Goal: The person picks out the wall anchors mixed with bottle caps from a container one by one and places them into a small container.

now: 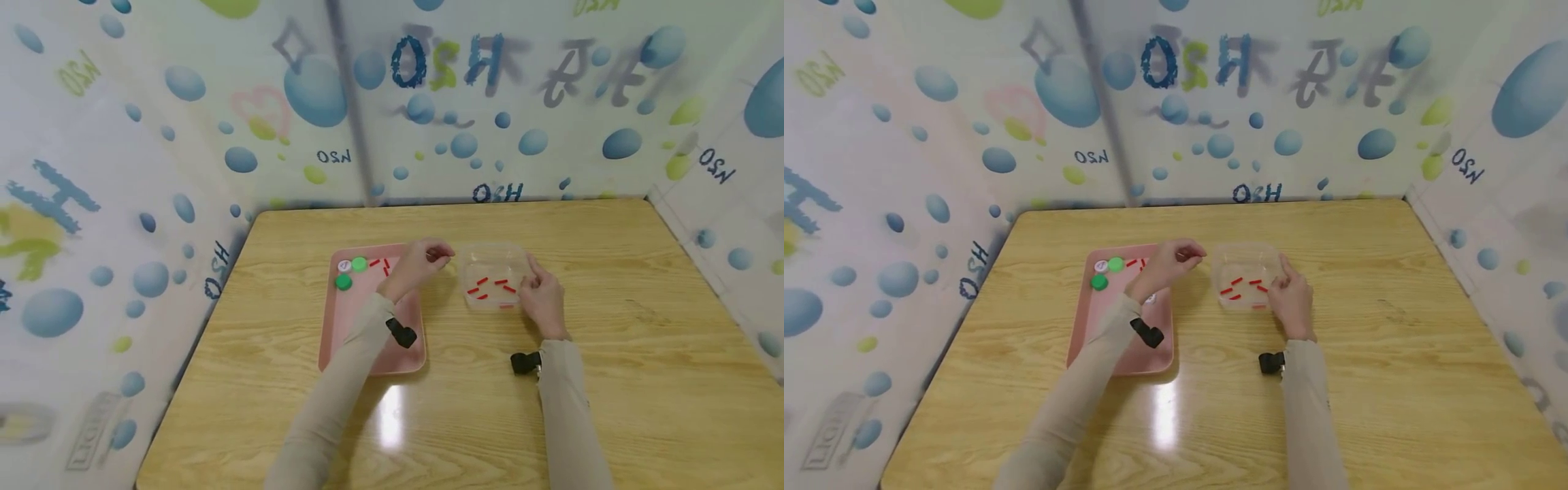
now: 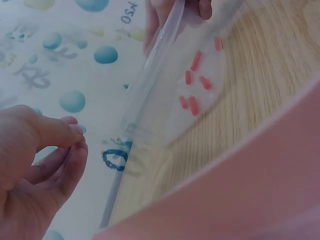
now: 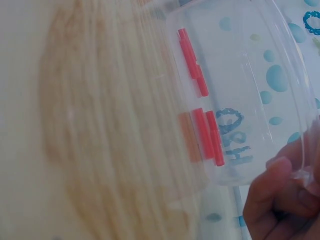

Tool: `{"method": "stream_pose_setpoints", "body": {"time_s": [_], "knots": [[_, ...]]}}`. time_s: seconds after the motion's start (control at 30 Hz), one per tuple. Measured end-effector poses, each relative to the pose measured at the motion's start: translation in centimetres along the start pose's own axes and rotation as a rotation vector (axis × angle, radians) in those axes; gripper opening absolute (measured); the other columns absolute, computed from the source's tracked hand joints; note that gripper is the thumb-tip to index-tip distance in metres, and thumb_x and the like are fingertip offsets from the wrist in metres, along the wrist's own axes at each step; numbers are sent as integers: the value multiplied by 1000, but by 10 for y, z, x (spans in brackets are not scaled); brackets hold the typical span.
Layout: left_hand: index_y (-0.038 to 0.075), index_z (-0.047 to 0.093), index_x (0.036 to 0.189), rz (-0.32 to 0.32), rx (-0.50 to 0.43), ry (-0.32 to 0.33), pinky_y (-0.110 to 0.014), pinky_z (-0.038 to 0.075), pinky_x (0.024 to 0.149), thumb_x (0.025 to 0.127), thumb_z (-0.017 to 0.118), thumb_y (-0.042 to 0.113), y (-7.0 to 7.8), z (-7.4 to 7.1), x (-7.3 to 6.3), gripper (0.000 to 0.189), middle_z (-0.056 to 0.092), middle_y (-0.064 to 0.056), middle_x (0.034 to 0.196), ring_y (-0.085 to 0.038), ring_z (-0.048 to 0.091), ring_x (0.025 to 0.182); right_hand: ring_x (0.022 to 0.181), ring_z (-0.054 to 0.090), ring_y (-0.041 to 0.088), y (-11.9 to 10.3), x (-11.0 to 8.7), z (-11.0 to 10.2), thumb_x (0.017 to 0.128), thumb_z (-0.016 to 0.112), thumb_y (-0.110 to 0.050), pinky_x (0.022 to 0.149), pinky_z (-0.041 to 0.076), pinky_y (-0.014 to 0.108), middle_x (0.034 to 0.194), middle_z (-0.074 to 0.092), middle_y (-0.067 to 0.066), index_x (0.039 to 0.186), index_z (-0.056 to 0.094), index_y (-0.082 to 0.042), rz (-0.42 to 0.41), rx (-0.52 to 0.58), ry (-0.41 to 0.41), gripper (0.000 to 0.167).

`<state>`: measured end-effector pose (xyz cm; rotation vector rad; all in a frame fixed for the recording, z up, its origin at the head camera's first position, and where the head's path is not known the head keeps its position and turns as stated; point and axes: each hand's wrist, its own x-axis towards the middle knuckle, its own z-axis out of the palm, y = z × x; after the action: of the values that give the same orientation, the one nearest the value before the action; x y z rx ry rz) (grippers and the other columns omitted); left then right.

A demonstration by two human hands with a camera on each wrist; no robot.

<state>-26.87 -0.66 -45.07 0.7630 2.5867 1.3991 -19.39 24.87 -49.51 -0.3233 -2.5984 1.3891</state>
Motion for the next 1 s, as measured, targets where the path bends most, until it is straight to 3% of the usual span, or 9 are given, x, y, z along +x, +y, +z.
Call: {"method": "stream_pose_setpoints", "body": {"time_s": [0.27,0.57,0.77,1.0], "knots": [[9,73,111,-42,-42,55,-26,56,79,98,66,12,-13,-16,-9,14,72,-7,107,-18,66,92,51,28,9,1,1,1,98,44,-9,49,29,26,60,32,-4,154,42,-11,-3,-18,-6,55],[7,70,117,-57,-75,77,-32,55,82,101,63,16,-32,-31,-20,19,70,-18,113,-23,65,93,51,29,9,-1,0,-1,98,42,-10,50,30,25,59,32,-5,154,42,-11,6,-4,-8,56],[4,69,120,-83,-61,88,-34,56,85,102,62,19,-41,-37,-30,25,70,-8,111,-18,65,96,54,29,9,0,0,0,97,43,-9,51,29,26,62,32,-5,152,45,-10,-1,-19,15,55],[8,70,123,-110,-78,127,-36,55,88,101,63,19,-50,-46,-40,25,70,-3,109,-19,64,97,52,31,8,-1,-1,-1,98,45,-9,50,32,25,60,33,-6,153,43,-11,2,-14,4,55]]}}
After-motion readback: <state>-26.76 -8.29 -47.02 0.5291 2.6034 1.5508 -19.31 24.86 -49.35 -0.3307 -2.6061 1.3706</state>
